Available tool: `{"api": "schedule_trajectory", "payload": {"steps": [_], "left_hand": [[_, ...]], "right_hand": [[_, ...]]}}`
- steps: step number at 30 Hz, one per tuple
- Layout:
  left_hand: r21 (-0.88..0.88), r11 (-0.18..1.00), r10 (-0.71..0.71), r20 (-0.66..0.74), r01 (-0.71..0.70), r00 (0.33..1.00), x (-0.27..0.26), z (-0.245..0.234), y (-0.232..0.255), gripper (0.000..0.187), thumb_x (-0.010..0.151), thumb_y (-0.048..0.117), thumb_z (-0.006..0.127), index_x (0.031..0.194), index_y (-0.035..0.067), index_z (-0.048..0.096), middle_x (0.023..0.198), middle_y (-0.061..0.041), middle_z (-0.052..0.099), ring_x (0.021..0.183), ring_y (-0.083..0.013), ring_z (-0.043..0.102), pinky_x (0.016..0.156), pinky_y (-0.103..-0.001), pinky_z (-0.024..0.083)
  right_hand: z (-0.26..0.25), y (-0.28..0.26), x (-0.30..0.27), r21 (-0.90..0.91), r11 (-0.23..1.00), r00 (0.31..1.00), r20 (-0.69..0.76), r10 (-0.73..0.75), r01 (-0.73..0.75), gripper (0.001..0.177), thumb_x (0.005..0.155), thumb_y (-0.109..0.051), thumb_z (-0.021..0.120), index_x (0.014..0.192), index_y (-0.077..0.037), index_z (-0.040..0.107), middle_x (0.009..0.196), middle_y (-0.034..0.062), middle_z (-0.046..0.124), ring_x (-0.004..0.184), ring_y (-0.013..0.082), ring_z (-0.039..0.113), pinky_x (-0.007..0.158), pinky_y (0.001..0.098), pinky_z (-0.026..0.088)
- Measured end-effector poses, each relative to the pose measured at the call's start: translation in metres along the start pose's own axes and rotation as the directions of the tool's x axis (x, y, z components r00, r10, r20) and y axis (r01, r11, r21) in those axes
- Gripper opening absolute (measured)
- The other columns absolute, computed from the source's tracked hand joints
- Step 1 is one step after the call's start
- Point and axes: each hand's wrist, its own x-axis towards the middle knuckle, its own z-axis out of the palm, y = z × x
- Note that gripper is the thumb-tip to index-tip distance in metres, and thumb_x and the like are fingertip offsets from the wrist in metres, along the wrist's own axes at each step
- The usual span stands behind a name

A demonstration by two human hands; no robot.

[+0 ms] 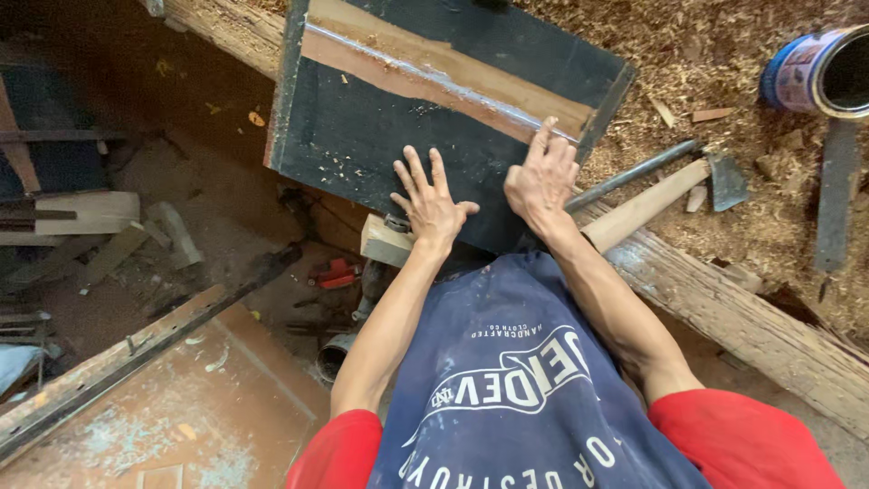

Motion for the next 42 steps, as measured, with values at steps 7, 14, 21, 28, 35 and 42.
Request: {"api": "schedule_trajectory", "payload": {"steps": [7, 14, 21, 28, 35, 42], "left_hand": [[-0.029, 0.999, 0.025, -0.045, -0.026, 0.999, -0.001, 0.008, -0.007, 0.131, 0.059, 0.051, 0.093, 0.160, 0.014, 0.019, 0.167, -0.024, 0.002, 0.153, -0.0518, 0.007, 0.105, -0.081, 0.031], [0.113, 0.991, 0.072, -0.043, -0.067, 0.996, 0.001, 0.036, -0.023, 0.105, 0.084, 0.047, 0.075, 0.161, 0.005, 0.019, 0.165, -0.026, 0.010, 0.154, -0.0539, 0.007, 0.103, -0.082, 0.032], [0.002, 0.990, 0.138, -0.165, -0.140, 0.977, -0.002, 0.052, -0.034, 0.097, 0.090, 0.053, 0.067, 0.156, -0.005, 0.025, 0.160, -0.032, 0.017, 0.151, -0.0540, 0.006, 0.100, -0.086, 0.029], [0.001, 0.999, 0.041, -0.022, -0.041, 0.999, -0.002, 0.018, -0.016, 0.109, 0.069, 0.049, 0.088, 0.154, 0.010, 0.033, 0.169, -0.025, 0.007, 0.155, -0.0519, 0.008, 0.106, -0.081, 0.030], [-0.009, 0.999, 0.034, -0.101, -0.035, 0.994, -0.003, 0.007, -0.007, 0.124, 0.058, 0.055, 0.092, 0.158, 0.015, 0.032, 0.167, -0.023, 0.011, 0.153, -0.0503, 0.013, 0.107, -0.078, 0.032], [-0.021, 0.997, 0.065, -0.134, -0.068, 0.989, -0.008, 0.014, -0.004, 0.120, 0.059, 0.051, 0.093, 0.156, 0.011, 0.035, 0.166, -0.025, 0.013, 0.151, -0.0520, 0.016, 0.106, -0.076, 0.035]], "right_hand": [[0.024, -0.081, 0.030, 0.041, 0.999, 1.000, 0.007, -0.020, 0.020, 0.098, 0.075, -0.023, 0.066, 0.155, 0.016, 0.023, 0.114, 0.0203, 0.051, 0.103, 0.0340, 0.049, 0.082, 0.0479, 0.041], [0.041, -0.150, 0.061, 0.118, 0.992, 0.996, 0.072, -0.044, 0.036, 0.092, 0.080, -0.018, 0.061, 0.154, 0.018, 0.021, 0.112, 0.0186, 0.051, 0.102, 0.0318, 0.048, 0.082, 0.0470, 0.039], [0.060, -0.231, 0.110, 0.177, 0.974, 0.986, 0.070, -0.153, 0.139, 0.087, 0.077, -0.013, 0.056, 0.152, 0.015, 0.022, 0.109, 0.0186, 0.051, 0.100, 0.0309, 0.048, 0.081, 0.0456, 0.039], [0.001, -0.214, 0.123, 0.331, 0.881, 0.850, 0.294, -0.436, 0.338, 0.067, 0.086, -0.008, 0.052, 0.153, -0.009, 0.041, 0.111, 0.0211, 0.054, 0.104, 0.0343, 0.053, 0.083, 0.0510, 0.044], [-0.022, -0.056, 0.026, -0.324, 0.814, 0.868, 0.045, -0.495, 0.481, 0.090, 0.074, -0.016, 0.069, 0.158, -0.002, 0.039, 0.105, 0.0147, 0.058, 0.098, 0.0290, 0.054, 0.080, 0.0418, 0.044], [-0.011, -0.024, -0.033, -0.399, 0.718, 0.821, 0.269, -0.504, 0.571, 0.044, 0.085, -0.031, 0.067, 0.111, 0.004, 0.073, 0.110, 0.0142, 0.062, 0.098, 0.0271, 0.056, 0.076, 0.0427, 0.044]]}}
